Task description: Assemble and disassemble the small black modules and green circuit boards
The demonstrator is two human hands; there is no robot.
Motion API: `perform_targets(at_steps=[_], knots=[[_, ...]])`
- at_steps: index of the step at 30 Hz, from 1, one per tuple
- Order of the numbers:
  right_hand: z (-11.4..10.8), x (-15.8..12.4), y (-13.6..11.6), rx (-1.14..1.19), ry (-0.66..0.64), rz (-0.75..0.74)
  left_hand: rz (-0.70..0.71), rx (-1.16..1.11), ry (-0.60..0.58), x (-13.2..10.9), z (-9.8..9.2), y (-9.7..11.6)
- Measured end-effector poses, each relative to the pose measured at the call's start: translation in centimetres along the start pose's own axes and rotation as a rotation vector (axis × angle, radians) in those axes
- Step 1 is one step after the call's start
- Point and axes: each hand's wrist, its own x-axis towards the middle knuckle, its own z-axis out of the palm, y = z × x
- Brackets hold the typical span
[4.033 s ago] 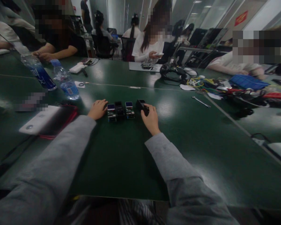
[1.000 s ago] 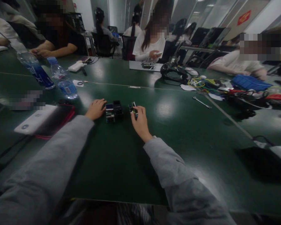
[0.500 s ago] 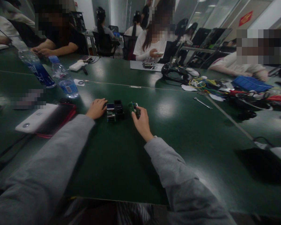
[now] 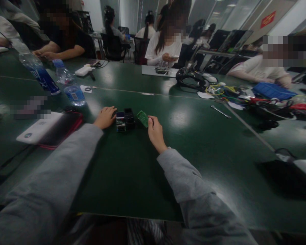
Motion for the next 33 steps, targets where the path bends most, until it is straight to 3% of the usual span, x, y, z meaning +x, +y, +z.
perform_targets(at_steps=[11,33], knots=[[0.3,0.6,1.5,-0.038,0.076,0.024,0.025,0.008,0.003,0.0,0.3,-0.3],[0.6,0.7,1.6,-0.088,0.010,-0.027,0.010,0.011,0.006,-0.1,0.0,0.0]])
